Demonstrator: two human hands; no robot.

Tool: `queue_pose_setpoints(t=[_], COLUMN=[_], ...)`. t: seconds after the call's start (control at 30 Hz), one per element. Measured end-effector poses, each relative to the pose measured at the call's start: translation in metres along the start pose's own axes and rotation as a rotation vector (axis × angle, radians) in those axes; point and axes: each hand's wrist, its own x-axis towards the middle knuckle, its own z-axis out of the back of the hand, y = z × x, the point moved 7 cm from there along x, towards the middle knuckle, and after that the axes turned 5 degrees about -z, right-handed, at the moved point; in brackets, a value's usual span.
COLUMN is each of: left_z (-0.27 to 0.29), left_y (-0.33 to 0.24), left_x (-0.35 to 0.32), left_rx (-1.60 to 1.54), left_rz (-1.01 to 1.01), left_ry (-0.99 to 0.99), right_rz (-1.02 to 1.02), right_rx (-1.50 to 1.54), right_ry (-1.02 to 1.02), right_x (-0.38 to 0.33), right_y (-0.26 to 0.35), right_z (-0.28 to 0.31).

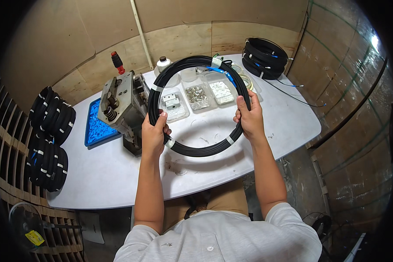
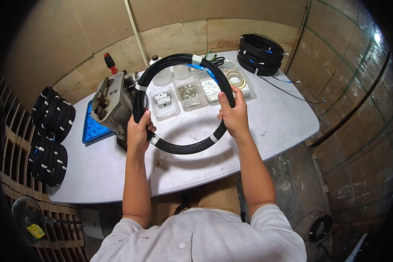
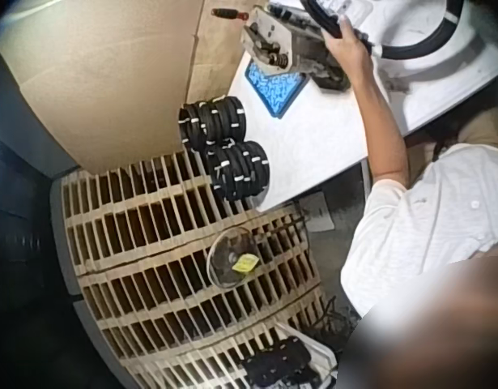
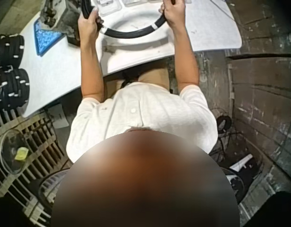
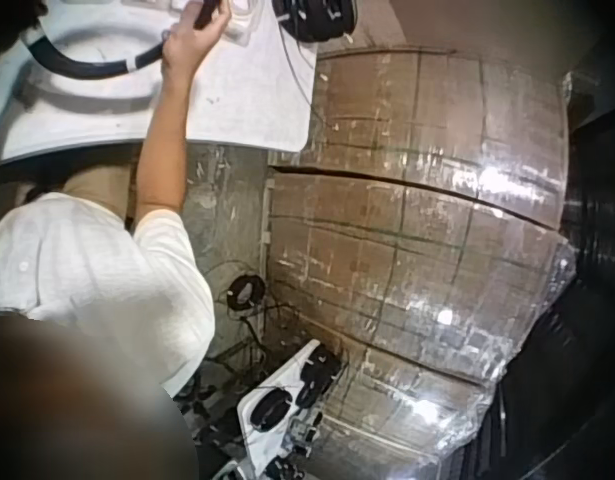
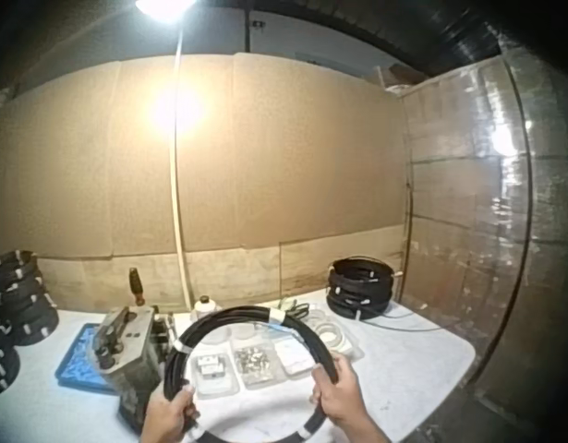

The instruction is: Assembles a connector onto a cable and then inspects the completed cable coil.

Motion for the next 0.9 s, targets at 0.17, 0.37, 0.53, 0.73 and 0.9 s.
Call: queue_pose_setpoints(t=[0.17,0.37,0.53,0.73,0.9], left_z=[-0.005,-0.007,-0.005,-0.006,-0.006], left_y=[-0.004,-0.007,-0.004,-0.003,-0.003], left_x=[-0.006,-0.007,-0.005,-0.004,-0.004], left_rx=[-0.074,-0.067,-0.073,-0.078,-0.085], left_rz=[0.044,0.052,0.076,0.084,0.084], left_ry=[-0.012,-0.016,-0.022,-0.021,-0.021], right_rz=[-0.119,-0.161,-0.152,-0.145,-0.145], right_rx=[0.158,0.187,0.162,0.148,0.144], right_ry=[0.058,0.070,0.057,0.048,0.040], right_x=[0.006,0.005,0.003,0.003,0.003], right_y=[-0.010,-0.012,-0.008,-0.005,-0.006], right_z=[0.001,0.001,0.001,0.002,0.002])
